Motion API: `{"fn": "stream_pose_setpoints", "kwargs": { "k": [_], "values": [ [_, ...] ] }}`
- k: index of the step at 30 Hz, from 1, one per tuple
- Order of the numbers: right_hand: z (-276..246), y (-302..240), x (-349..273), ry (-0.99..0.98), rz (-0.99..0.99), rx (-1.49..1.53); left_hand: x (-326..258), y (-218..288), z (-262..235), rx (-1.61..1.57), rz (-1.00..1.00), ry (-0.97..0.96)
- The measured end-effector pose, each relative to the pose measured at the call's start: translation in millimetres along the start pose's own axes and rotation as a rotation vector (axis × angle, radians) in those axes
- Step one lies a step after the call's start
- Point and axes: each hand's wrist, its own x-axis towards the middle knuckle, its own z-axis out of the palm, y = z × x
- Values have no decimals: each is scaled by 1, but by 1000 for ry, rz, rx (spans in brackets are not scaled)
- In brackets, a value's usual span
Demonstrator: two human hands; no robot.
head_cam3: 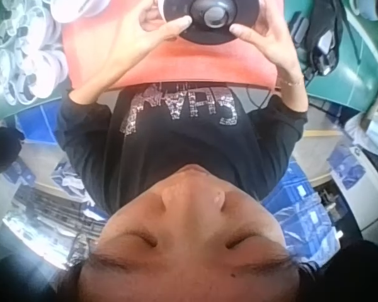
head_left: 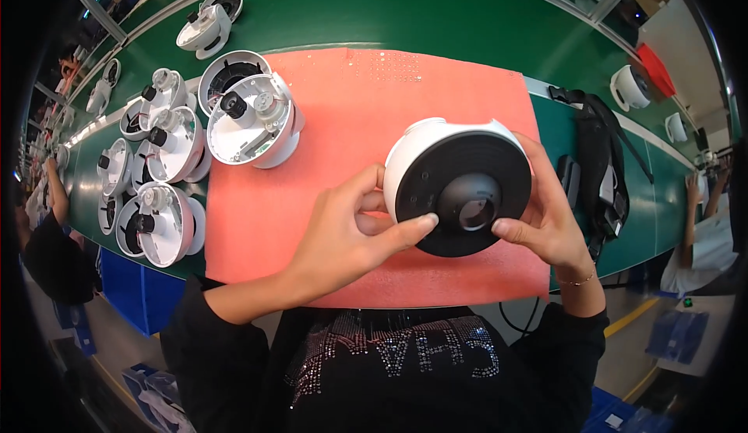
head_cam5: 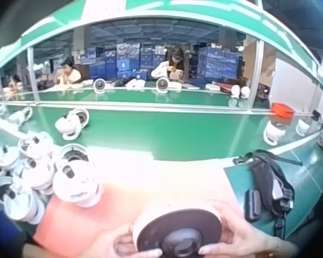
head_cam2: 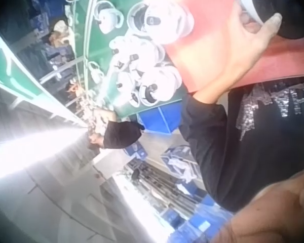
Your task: Assembling security camera components on a factory production line.
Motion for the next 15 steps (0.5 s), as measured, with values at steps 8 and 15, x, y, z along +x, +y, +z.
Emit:
{"fn": "stream_pose_setpoints", "kwargs": {
  "k": [8, 15],
  "values": [
    [-8, -8, 20, 12, 154, 236, 22, 24, -6, -183, -300, -18],
    [-3, -3, 16, 63, 0, -5, 21, 23, -3, -132, -255, -32]
  ]
}}
